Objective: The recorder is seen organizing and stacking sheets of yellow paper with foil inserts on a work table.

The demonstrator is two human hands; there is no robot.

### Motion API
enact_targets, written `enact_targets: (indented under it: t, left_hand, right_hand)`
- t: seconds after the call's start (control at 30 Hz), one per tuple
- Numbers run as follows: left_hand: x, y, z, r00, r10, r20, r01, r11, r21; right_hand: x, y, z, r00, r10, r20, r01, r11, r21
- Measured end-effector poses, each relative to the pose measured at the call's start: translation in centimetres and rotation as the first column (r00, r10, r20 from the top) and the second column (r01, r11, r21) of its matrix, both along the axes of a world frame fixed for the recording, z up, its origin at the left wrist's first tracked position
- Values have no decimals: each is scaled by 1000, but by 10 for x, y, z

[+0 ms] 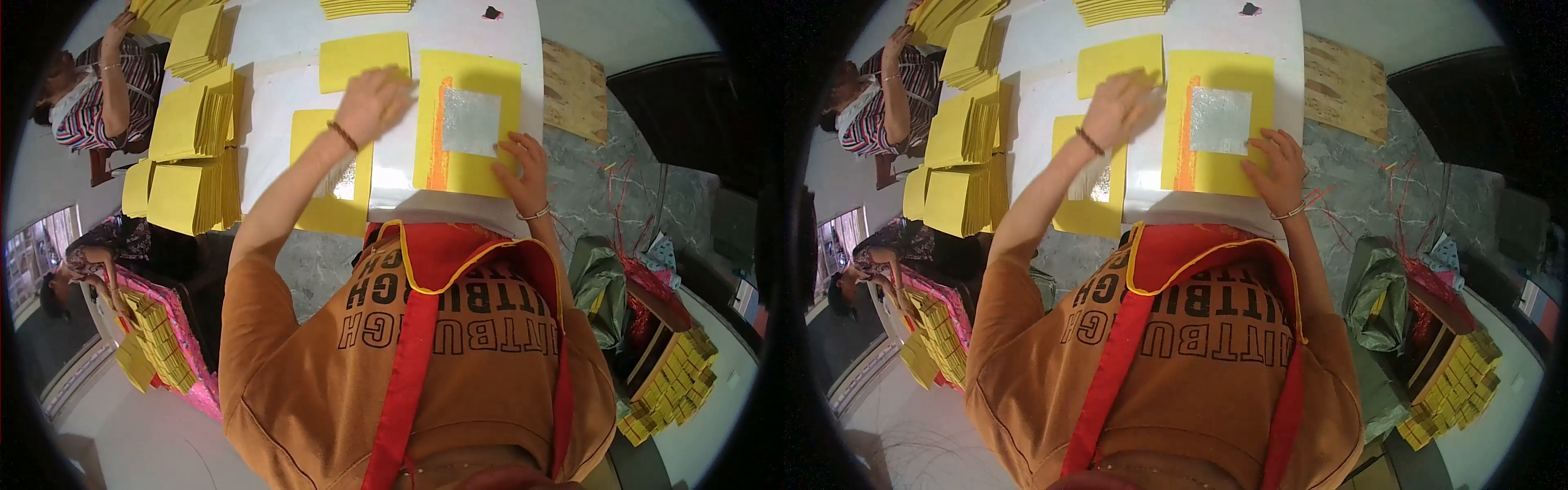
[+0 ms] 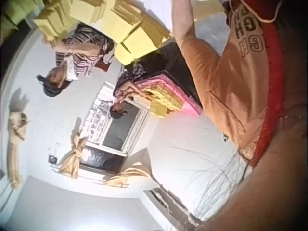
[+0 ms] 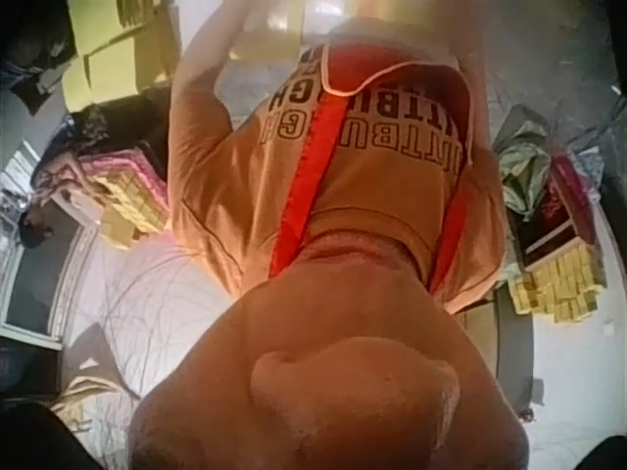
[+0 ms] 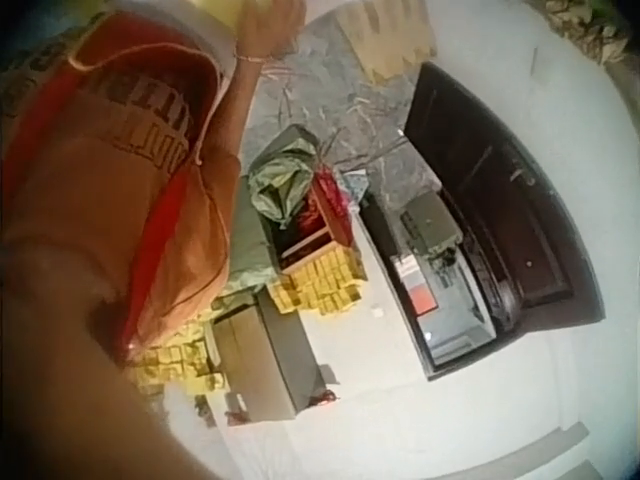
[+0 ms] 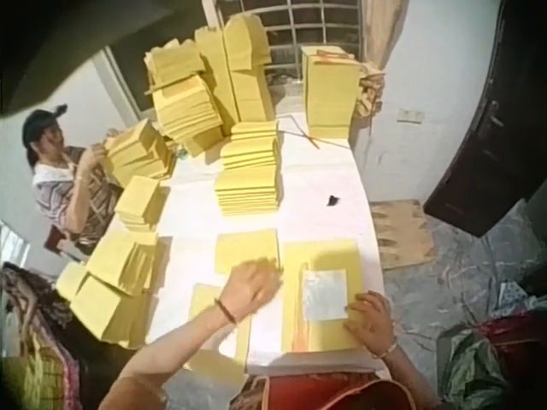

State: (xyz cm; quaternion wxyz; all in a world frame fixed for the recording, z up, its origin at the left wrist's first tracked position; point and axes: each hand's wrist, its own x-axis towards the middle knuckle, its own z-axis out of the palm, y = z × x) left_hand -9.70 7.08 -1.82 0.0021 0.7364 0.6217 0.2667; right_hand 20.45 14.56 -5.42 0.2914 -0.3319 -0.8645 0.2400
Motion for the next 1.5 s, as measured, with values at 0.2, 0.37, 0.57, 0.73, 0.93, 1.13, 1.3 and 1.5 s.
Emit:
enact_targets:
  t: [0.2,0.37,0.57,0.73,0.93,1.13,1.3,1.5]
  left_hand:
    - [72,-52,12,950,-307,-58,291,938,-187]
    - [65,-47,7,947,-315,56,319,919,-231]
    - [66,-45,12,885,-312,345,390,902,-184]
    - [62,-44,7,834,-274,480,406,893,-196]
    - [56,-41,1,819,-244,519,416,876,-243]
    - [52,-38,4,803,-143,579,418,827,-376]
    - [53,-38,1,755,2,656,381,812,-441]
    - [51,-35,5,690,166,704,360,766,-533]
  right_hand:
    - [0,0,-10,998,10,-69,-25,976,-218]
    - [6,7,-27,958,-11,-285,-122,887,-445]
    - [4,8,-23,905,-177,-386,-162,697,-698]
    - [5,9,-26,910,-164,-381,-141,741,-657]
    - [4,11,-23,903,-204,-378,-136,699,-702]
    - [3,12,-21,878,-252,-407,-157,651,-743]
    - [3,14,-22,864,-279,-419,-159,637,-754]
    - [1,16,-16,877,-299,-377,-120,623,-773]
